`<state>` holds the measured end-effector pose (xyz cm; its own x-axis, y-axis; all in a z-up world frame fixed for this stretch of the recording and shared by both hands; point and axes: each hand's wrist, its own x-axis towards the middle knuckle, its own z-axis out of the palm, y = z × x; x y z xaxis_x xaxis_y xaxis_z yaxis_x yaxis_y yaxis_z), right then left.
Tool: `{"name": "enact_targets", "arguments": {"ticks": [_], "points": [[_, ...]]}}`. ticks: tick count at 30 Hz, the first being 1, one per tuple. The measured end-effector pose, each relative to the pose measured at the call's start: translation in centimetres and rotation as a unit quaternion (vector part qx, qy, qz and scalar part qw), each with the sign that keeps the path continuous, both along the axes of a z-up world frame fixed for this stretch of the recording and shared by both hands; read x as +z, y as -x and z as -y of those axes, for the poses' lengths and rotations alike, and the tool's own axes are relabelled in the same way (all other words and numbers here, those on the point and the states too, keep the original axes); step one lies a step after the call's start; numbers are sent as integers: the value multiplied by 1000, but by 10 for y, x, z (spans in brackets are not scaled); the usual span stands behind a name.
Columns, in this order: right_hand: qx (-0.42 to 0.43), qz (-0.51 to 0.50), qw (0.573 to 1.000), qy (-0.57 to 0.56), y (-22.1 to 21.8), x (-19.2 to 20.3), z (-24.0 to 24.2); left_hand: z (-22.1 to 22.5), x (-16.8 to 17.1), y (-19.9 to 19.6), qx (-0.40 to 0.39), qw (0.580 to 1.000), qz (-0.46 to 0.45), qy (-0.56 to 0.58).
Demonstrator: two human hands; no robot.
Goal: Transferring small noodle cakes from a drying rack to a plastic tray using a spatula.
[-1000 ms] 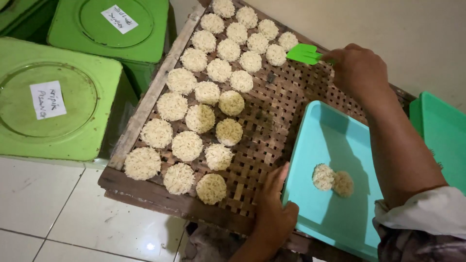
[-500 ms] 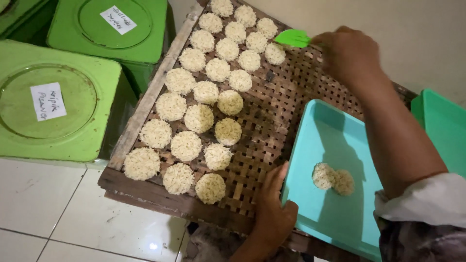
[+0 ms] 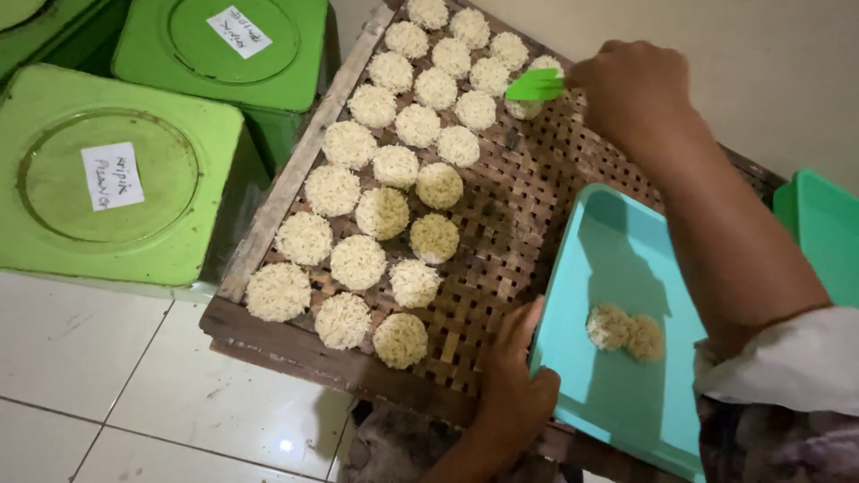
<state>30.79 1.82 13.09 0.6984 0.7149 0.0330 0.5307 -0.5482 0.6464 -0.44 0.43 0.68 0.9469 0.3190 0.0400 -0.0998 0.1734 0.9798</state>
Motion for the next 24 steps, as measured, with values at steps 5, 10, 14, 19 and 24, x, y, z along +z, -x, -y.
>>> {"name": "enact_targets", "arguments": {"ticks": [5,10,14,19,24], "points": [[-1,61,998,-4,38,41,96,9,-22,-7,21,1000,12,-18],[7,-75,983,-166,128,63,263,16,-23,-2,39,997,48,-46],[-240,-268,774,-521,203,43,355,6,7,-3,-5,992,-93,-83],[-375,-188,871,-255,295,29,368,9,-1,0,25,991,-18,-131],[-258,-231,887,-305,319,18,331,10,2,2,3,997,36,-67]]}}
